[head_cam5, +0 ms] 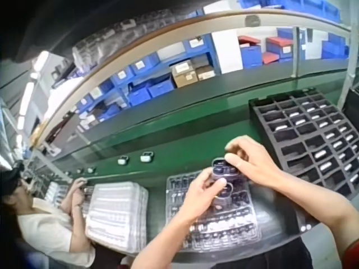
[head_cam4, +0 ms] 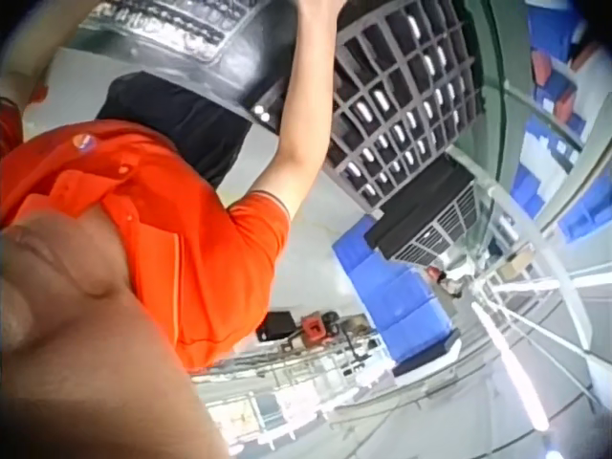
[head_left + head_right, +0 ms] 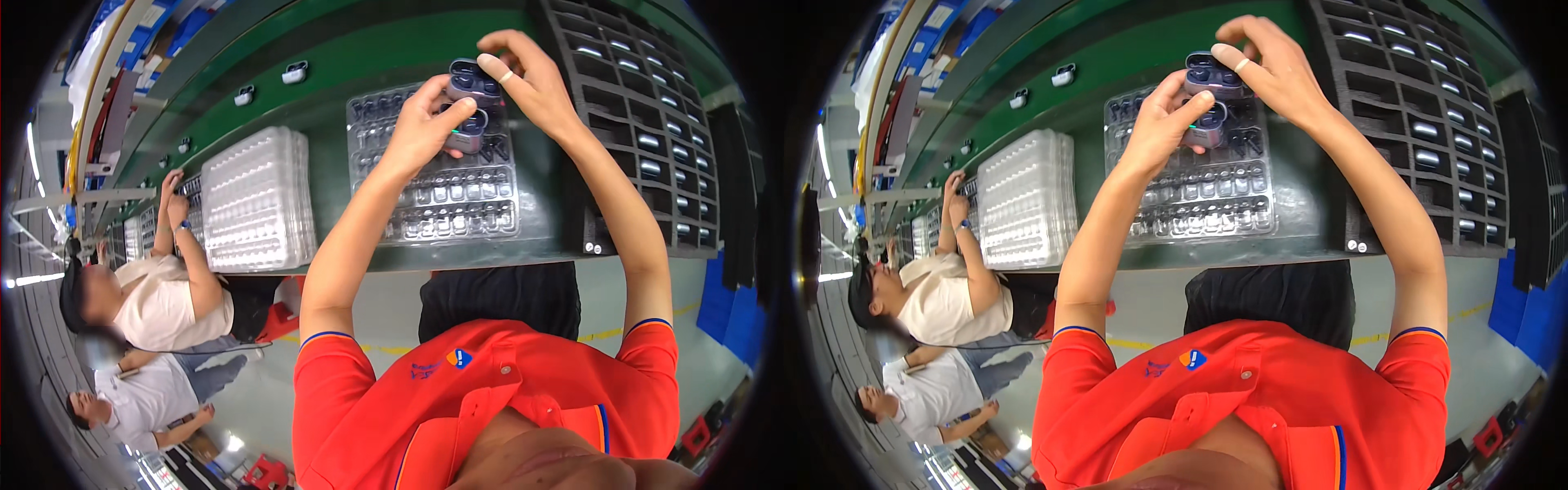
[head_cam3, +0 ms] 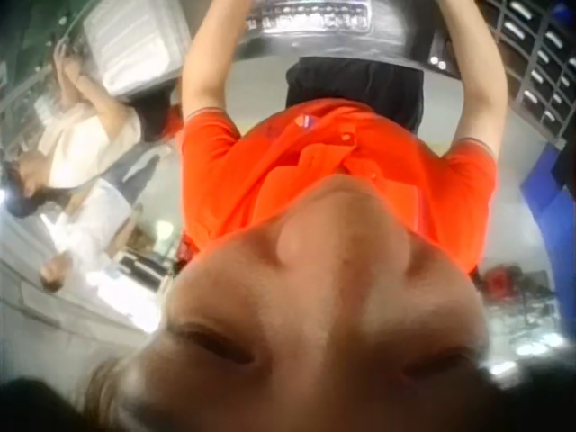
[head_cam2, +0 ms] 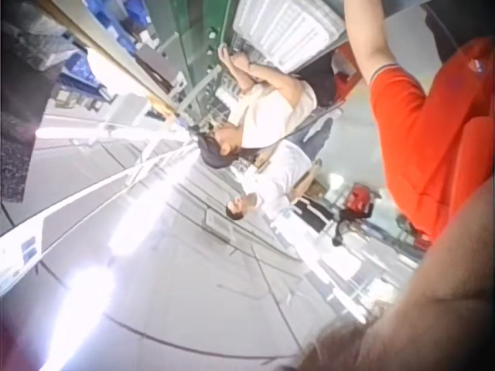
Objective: Packing electronic components, likely earbud cases, into plastic trays and sorting them into crates on a production line.
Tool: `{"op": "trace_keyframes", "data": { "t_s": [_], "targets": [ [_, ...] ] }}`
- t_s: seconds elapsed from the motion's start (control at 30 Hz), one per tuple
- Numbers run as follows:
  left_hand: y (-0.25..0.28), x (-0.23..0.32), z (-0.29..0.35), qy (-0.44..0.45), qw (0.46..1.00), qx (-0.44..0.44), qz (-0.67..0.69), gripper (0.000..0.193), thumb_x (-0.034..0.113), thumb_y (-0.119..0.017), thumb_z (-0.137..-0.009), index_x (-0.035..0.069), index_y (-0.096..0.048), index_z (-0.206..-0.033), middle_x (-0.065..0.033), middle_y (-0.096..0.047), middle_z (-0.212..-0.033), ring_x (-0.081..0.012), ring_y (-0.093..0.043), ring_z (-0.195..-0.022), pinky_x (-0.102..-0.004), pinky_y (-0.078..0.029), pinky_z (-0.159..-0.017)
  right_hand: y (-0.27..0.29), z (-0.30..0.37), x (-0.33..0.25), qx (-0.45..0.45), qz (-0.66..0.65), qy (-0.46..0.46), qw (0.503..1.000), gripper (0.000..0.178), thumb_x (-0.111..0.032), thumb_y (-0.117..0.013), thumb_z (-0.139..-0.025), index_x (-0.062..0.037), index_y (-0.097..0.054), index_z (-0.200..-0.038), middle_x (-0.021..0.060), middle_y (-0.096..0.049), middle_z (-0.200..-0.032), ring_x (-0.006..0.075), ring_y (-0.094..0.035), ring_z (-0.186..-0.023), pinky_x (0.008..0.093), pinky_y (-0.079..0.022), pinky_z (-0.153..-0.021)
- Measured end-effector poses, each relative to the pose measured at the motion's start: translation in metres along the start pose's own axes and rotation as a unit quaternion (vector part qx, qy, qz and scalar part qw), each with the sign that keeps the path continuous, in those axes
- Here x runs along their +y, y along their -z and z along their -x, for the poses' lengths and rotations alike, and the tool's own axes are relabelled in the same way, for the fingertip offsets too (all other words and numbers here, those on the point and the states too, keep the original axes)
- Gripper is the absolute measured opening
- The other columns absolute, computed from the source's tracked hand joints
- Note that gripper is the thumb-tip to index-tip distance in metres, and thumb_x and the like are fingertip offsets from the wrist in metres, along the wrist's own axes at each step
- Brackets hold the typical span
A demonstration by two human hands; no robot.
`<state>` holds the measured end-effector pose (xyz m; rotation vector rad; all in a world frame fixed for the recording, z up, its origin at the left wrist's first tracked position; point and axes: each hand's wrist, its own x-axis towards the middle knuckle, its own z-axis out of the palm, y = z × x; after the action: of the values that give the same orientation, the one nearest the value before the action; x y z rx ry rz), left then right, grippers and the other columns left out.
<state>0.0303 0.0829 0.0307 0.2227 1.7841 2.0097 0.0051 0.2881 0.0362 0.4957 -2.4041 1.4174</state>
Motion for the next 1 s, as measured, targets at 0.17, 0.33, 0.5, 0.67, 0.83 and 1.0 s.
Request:
{"op": "trace_keyframes", "data": {
  "t_s": [0.17,0.33,0.5,0.67,0.83,1.0],
  "targets": [
    [0.027,-0.006,0.015,-0.024,0.994,0.054,-0.093,0.041,0.023,-0.069,-0.095,0.006,-0.056,-0.130,-0.0048,-0.068,-0.104,-0.0082,-0.065,-0.076,-0.0227,-0.054,-0.050,-0.029,-0.007,-0.016,-0.065,0.088,0.186,0.977,0.023,-0.021,-0.073,-0.086,-0.0040,-0.070,-0.102,0.0070,-0.060,-0.095,0.0205,-0.060,-0.088,0.0306,-0.047,-0.074],
    [0.068,0.021,0.010,-0.045,0.983,0.034,-0.174,0.037,0.031,-0.071,-0.093,0.007,-0.063,-0.120,-0.0015,-0.069,-0.091,-0.0059,-0.062,-0.068,-0.0198,-0.046,-0.046,-0.052,-0.046,-0.018,-0.072,-0.055,0.179,0.980,0.019,-0.020,-0.074,-0.088,-0.0017,-0.071,-0.092,0.0052,-0.062,-0.089,0.0141,-0.059,-0.080,0.0280,-0.048,-0.072],
    [0.128,0.037,-0.040,-0.022,0.949,0.117,-0.293,0.038,0.039,-0.071,-0.091,0.010,-0.068,-0.115,-0.0004,-0.070,-0.089,-0.0064,-0.063,-0.068,-0.0199,-0.045,-0.047,-0.056,-0.058,-0.004,0.021,-0.082,0.060,0.995,0.019,-0.018,-0.073,-0.088,-0.0018,-0.071,-0.097,0.0058,-0.062,-0.091,0.0144,-0.059,-0.080,0.0271,-0.047,-0.071],
    [0.266,0.001,-0.132,0.085,0.986,0.070,-0.126,0.015,0.033,-0.066,-0.093,0.017,-0.067,-0.094,0.0048,-0.057,-0.070,-0.0089,-0.051,-0.059,-0.0313,-0.044,-0.053,-0.087,-0.025,0.006,-0.185,0.048,0.179,0.965,0.018,-0.019,-0.072,-0.087,-0.0090,-0.073,-0.102,0.0060,-0.062,-0.102,0.0250,-0.056,-0.104,0.0367,-0.045,-0.094],
    [0.227,-0.020,-0.173,0.244,0.940,0.162,-0.177,0.033,0.039,-0.072,-0.092,0.007,-0.069,-0.096,-0.0080,-0.070,-0.079,-0.0127,-0.065,-0.061,-0.0194,-0.048,-0.045,-0.106,-0.006,0.019,-0.201,0.075,0.148,0.965,0.017,-0.017,-0.075,-0.083,-0.0099,-0.074,-0.099,0.0044,-0.061,-0.102,0.0250,-0.055,-0.103,0.0381,-0.048,-0.090],
    [0.241,-0.014,-0.160,0.259,0.918,0.171,-0.247,0.032,0.041,-0.071,-0.092,0.010,-0.069,-0.097,-0.0051,-0.068,-0.077,-0.0115,-0.063,-0.061,-0.0223,-0.048,-0.046,-0.118,0.000,0.016,-0.191,0.133,0.181,0.956,0.023,-0.019,-0.075,-0.083,-0.0116,-0.074,-0.104,0.0043,-0.061,-0.104,0.0253,-0.055,-0.102,0.0405,-0.047,-0.091]
  ]
}}
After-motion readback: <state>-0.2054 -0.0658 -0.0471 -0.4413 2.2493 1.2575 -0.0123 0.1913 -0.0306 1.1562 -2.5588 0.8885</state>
